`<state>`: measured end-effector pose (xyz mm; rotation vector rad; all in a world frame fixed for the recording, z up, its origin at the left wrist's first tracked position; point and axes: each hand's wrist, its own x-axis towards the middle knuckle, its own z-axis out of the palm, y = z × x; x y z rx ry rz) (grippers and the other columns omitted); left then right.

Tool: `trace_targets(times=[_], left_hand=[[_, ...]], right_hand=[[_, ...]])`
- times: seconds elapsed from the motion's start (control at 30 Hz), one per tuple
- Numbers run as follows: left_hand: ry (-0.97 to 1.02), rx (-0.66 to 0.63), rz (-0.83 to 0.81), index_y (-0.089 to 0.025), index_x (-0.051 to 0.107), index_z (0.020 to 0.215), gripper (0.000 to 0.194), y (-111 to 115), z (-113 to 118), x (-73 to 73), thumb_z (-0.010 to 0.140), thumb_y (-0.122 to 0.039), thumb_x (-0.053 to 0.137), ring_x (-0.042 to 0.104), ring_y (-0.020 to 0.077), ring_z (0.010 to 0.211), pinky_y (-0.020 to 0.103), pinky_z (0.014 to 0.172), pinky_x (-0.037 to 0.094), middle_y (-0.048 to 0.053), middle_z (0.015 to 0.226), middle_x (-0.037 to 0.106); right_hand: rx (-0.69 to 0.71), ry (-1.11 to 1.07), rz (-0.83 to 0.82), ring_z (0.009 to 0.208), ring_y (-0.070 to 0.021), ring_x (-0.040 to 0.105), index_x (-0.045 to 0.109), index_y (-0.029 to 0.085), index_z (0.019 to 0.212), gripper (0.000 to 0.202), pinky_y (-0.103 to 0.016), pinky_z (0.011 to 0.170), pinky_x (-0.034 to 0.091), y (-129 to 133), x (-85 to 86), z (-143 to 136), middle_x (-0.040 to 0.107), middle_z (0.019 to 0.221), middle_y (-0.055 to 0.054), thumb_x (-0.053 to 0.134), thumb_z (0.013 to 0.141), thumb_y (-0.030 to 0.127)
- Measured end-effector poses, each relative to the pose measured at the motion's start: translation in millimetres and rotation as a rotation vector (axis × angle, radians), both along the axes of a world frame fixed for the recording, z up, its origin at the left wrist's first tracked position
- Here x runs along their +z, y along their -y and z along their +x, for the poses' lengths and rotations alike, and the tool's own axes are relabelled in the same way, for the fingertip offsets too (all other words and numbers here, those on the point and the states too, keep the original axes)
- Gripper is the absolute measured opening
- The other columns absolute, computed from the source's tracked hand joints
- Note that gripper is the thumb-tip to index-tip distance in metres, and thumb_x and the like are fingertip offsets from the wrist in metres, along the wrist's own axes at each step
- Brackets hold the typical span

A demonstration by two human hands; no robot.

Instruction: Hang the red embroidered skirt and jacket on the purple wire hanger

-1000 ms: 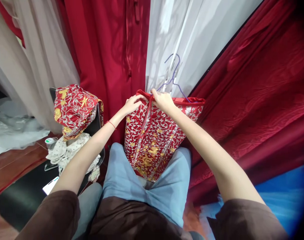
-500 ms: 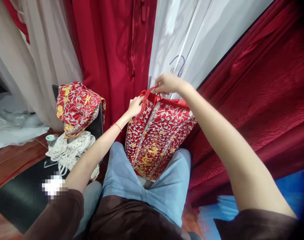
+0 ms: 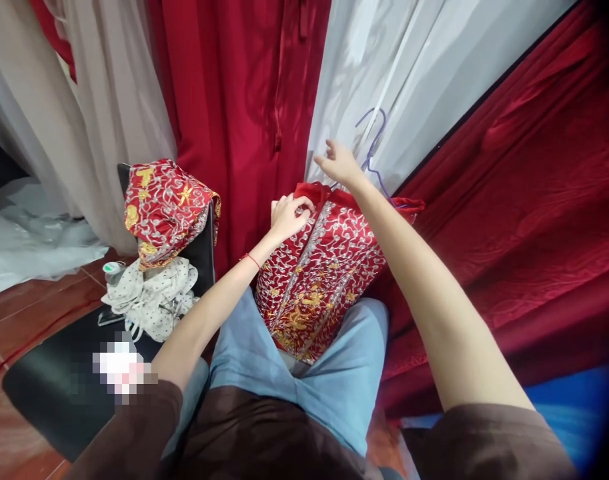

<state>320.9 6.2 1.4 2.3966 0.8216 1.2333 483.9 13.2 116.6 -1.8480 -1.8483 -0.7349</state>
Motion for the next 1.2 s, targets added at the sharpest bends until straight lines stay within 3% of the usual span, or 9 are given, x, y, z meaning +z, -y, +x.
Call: trace_targets(times=[0.1, 0.33, 0.5, 0.7, 0.8, 0.9, 1.03, 1.13, 1.2], left_hand=[[-0.01, 0.002, -0.006, -0.034, 0.071, 0.11, 0.027, 2, -2, 1.0, 0.091, -0.03, 0.053, 0.054, 0.0285, 0.117, 0.045, 0.104, 0.033, 0.001, 0.125, 0.066], [-0.039, 0.012, -0.001, -0.034, 0.068, 0.118, 0.03, 2, -2, 1.3, 0.092, -0.033, 0.053, 0.054, 0.0291, 0.117, 0.045, 0.104, 0.034, 0.003, 0.128, 0.065], [-0.088, 0.066, 0.014, -0.031, 0.067, 0.119, 0.032, 1, 0, 0.5, 0.09, -0.03, 0.055, 0.055, 0.0284, 0.114, 0.043, 0.102, 0.036, 0.005, 0.119, 0.066], [-0.086, 0.042, 0.037, -0.032, 0.068, 0.116, 0.03, 3, -5, 2.2, 0.089, -0.027, 0.056, 0.056, 0.0261, 0.112, 0.042, 0.103, 0.035, 0.003, 0.115, 0.067], [-0.079, 0.033, 0.035, -0.031, 0.068, 0.115, 0.029, 3, -6, 2.3, 0.089, -0.026, 0.057, 0.056, 0.0256, 0.111, 0.042, 0.103, 0.035, 0.002, 0.116, 0.067], [-0.039, 0.039, 0.026, -0.031, 0.068, 0.114, 0.026, 3, -4, 1.8, 0.094, -0.027, 0.051, 0.056, 0.0247, 0.111, 0.042, 0.103, 0.035, 0.001, 0.114, 0.068], [0.026, 0.028, -0.007, -0.03, 0.068, 0.111, 0.037, 3, 0, 0.9, 0.102, -0.023, 0.033, 0.058, 0.0216, 0.108, 0.042, 0.105, 0.033, 0.0, 0.112, 0.07], [0.046, 0.047, 0.001, -0.029, 0.066, 0.112, 0.039, 6, 2, -0.4, 0.103, -0.021, 0.03, 0.059, 0.021, 0.104, 0.041, 0.104, 0.033, 0.0, 0.107, 0.07], [0.047, 0.076, 0.016, -0.029, 0.066, 0.113, 0.038, 9, 3, -1.7, 0.103, -0.021, 0.03, 0.059, 0.0213, 0.102, 0.041, 0.103, 0.034, 0.001, 0.105, 0.069]], right_hand=[[0.003, -0.126, -0.038, 0.111, -0.0264, 0.063, 0.048, 0.001, 0.138, 0.051, -0.042, 0.093, 0.051, 6, 9.3, -6, 0.066, 0.119, -0.019, 0.039, 0.095, 0.025], [-0.012, -0.226, -0.092, 0.087, -0.0269, 0.067, 0.07, 0.005, 0.101, 0.039, -0.043, 0.082, 0.054, 49, 9.5, -10, 0.071, 0.086, -0.015, 0.055, 0.09, 0.039], [0.278, -0.434, -0.296, 0.058, -0.0157, 0.061, 0.07, 0.012, 0.081, 0.025, -0.032, 0.062, 0.056, 41, -1.0, 2, 0.064, 0.062, -0.003, 0.082, 0.069, 0.03], [0.411, -0.911, 0.064, 0.076, -0.0184, 0.065, 0.063, 0.013, 0.104, 0.023, -0.036, 0.07, 0.06, 19, 9.6, -4, 0.064, 0.076, -0.004, 0.066, 0.082, 0.019], [0.368, -0.86, 0.192, 0.081, -0.0184, 0.065, 0.062, 0.014, 0.106, 0.023, -0.036, 0.076, 0.058, 40, 3.6, -11, 0.063, 0.081, -0.003, 0.063, 0.085, 0.022], [0.312, -0.742, 0.239, 0.075, -0.0155, 0.063, 0.065, 0.017, 0.087, 0.01, -0.033, 0.077, 0.055, 89, -38.0, -23, 0.065, 0.075, -0.002, 0.061, 0.087, 0.026], [0.194, -0.934, 0.024, 0.056, -0.0145, 0.061, 0.064, 0.018, 0.073, 0.023, -0.03, 0.064, 0.052, 147, -139.2, -44, 0.065, 0.062, -0.001, 0.057, 0.088, 0.034], [0.083, -1.215, -0.04, 0.056, -0.016, 0.064, 0.065, 0.018, 0.081, 0.02, -0.028, 0.059, 0.049, 146, -209.6, -58, 0.07, 0.069, -0.003, 0.059, 0.087, 0.036], [-0.005, -1.263, -0.017, 0.056, -0.0161, 0.064, 0.064, 0.019, 0.076, 0.02, -0.028, 0.061, 0.049, 128, -239.8, -67, 0.07, 0.068, -0.003, 0.063, 0.084, 0.038]])
